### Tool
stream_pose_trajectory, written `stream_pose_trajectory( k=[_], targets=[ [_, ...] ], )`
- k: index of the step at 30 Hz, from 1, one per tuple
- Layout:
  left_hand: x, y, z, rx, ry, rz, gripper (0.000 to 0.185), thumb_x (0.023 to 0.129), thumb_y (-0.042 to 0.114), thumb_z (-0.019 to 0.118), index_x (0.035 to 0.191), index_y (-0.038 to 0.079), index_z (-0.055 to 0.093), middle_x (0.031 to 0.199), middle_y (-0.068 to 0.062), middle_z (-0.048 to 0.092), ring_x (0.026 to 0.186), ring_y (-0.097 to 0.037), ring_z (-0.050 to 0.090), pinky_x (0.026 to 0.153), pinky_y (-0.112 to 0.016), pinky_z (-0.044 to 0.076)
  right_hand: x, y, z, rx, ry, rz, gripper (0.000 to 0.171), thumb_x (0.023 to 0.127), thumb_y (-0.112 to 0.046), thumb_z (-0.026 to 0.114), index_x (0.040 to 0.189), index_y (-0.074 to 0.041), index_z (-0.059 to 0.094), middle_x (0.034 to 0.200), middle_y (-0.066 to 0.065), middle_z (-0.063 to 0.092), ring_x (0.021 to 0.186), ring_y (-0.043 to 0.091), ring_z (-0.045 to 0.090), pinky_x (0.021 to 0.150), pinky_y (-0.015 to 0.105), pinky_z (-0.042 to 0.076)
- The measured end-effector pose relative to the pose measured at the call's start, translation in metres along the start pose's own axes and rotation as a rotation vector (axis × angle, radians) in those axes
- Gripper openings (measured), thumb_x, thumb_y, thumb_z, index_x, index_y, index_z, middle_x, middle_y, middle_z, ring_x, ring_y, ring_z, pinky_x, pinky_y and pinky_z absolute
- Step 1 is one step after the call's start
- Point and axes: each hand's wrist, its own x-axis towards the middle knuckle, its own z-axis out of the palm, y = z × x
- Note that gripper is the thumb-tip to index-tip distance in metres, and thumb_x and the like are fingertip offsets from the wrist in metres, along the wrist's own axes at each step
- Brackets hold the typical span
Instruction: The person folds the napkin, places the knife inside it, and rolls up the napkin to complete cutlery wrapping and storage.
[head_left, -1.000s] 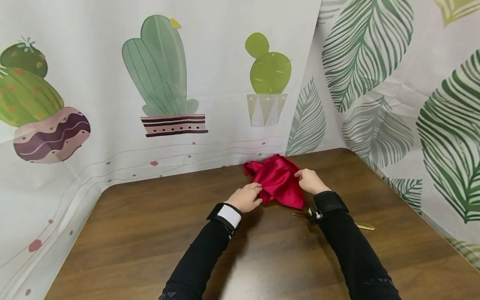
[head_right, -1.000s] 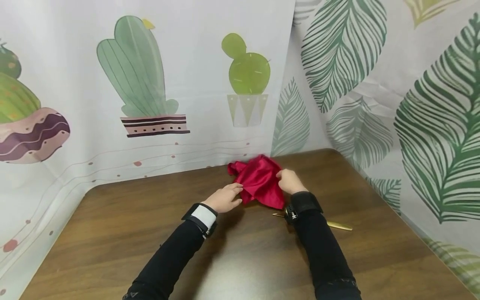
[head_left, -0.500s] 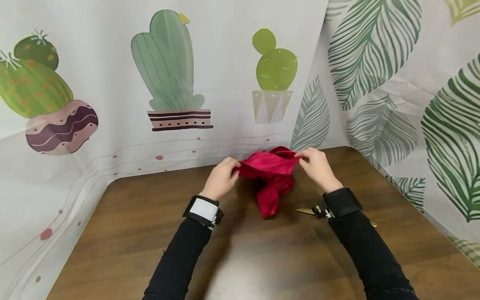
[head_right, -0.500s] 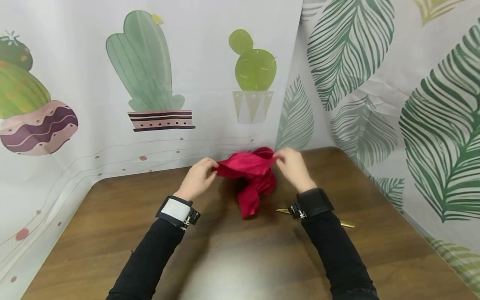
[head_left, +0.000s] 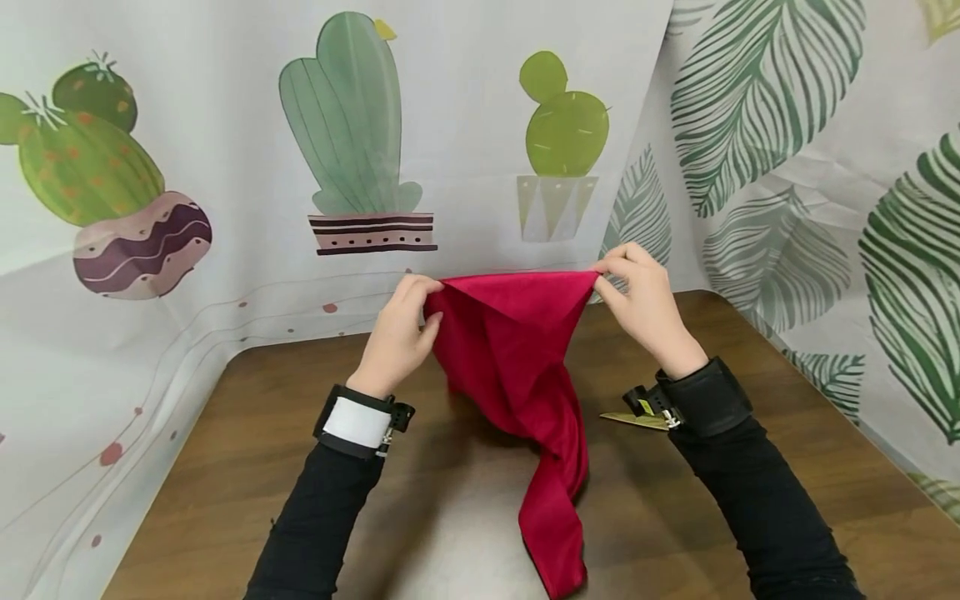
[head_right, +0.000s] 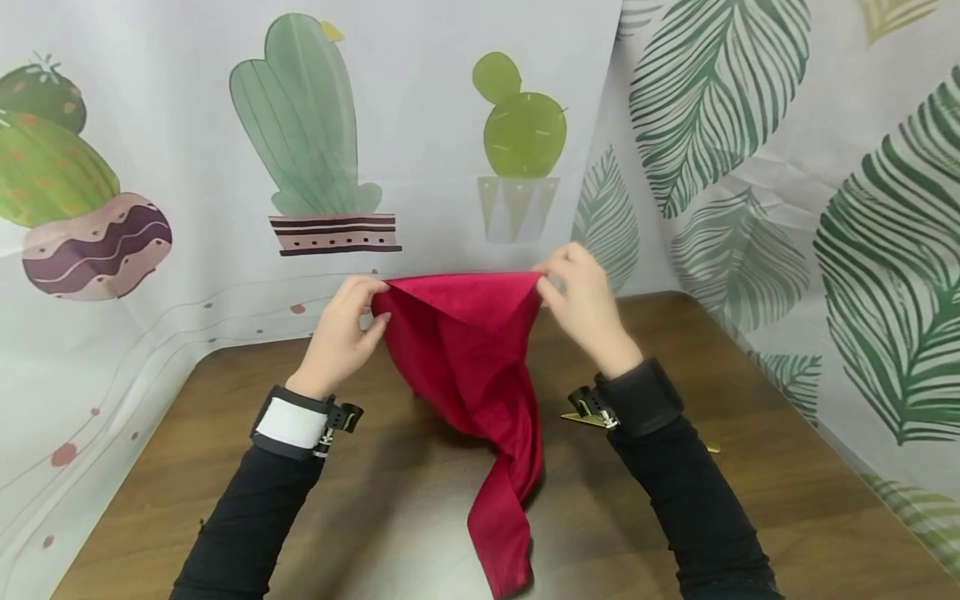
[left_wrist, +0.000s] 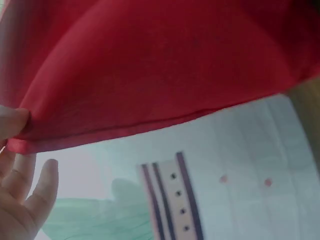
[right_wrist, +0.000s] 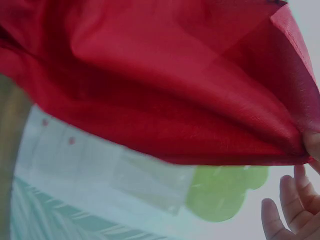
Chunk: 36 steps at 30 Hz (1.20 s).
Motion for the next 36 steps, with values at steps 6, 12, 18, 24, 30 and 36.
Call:
stream_pose_trajectory(
  k=[6,12,18,24,30,36],
  targets=[
    [0.007,0.005,-0.025,-0.015,-0.016,0.026,0.032,0.081,-0.008,0.052,0.112,-0.006,0.045,0.104,-0.019,0.049,0.093,-0.026,0.05,0.074,-0.034,0.043,0.016,-0.021,-0.015,0.0,0.049,-0.002,0.013,0.084,0.0,0.051,0.084,0.001,0.064,0.081,0.011,0.062,0.072,0.017,0.055,0.063,0.028,0.042],
    [0.003,0.0,-0.04,-0.077,-0.097,0.011,0.03,0.082,-0.002,0.056,0.11,0.0,0.045,0.084,-0.011,0.058,0.063,-0.017,0.048,0.057,-0.029,0.039,0.031,-0.035,-0.028,-0.015,0.08,0.0,0.018,0.086,-0.001,0.045,0.085,-0.001,0.063,0.076,0.01,0.062,0.063,0.014,0.051,0.059,0.02,0.036],
    [-0.019,-0.012,-0.028,-0.198,-0.245,0.002,0.013,0.081,0.002,0.06,0.093,0.006,0.059,0.076,0.001,0.055,0.064,-0.01,0.044,0.056,-0.025,0.038,0.046,-0.048,-0.033,-0.047,0.115,-0.069,0.017,0.085,-0.001,0.047,0.084,0.001,0.063,0.076,0.011,0.062,0.065,0.015,0.052,0.06,0.02,0.036],
    [-0.052,-0.027,0.008,-0.24,-0.385,-0.028,0.008,0.081,0.003,0.057,0.077,0.01,0.054,0.073,0.004,0.048,0.067,-0.012,0.046,0.058,-0.025,0.039,0.051,-0.058,-0.034,-0.059,0.133,-0.134,0.016,0.084,0.0,0.047,0.084,0.002,0.064,0.077,0.012,0.062,0.063,0.016,0.049,0.059,0.023,0.034],
    [-0.079,-0.037,0.034,-0.289,-0.55,-0.128,0.016,0.083,0.003,0.055,0.099,0.006,0.052,0.087,-0.001,0.059,0.086,-0.013,0.055,0.076,-0.035,0.045,0.053,-0.065,-0.035,-0.041,0.153,-0.181,0.012,0.082,0.002,0.05,0.082,0.003,0.062,0.076,0.013,0.061,0.066,0.017,0.053,0.062,0.022,0.039],
    [-0.097,-0.045,0.043,-0.252,-0.604,-0.149,0.017,0.083,0.002,0.056,0.1,0.004,0.056,0.091,-0.001,0.059,0.09,-0.015,0.056,0.079,-0.033,0.044,0.052,-0.065,-0.04,-0.015,0.199,-0.185,0.011,0.082,0.003,0.051,0.082,0.006,0.061,0.075,0.015,0.06,0.064,0.016,0.052,0.061,0.013,0.037]
  ],
)
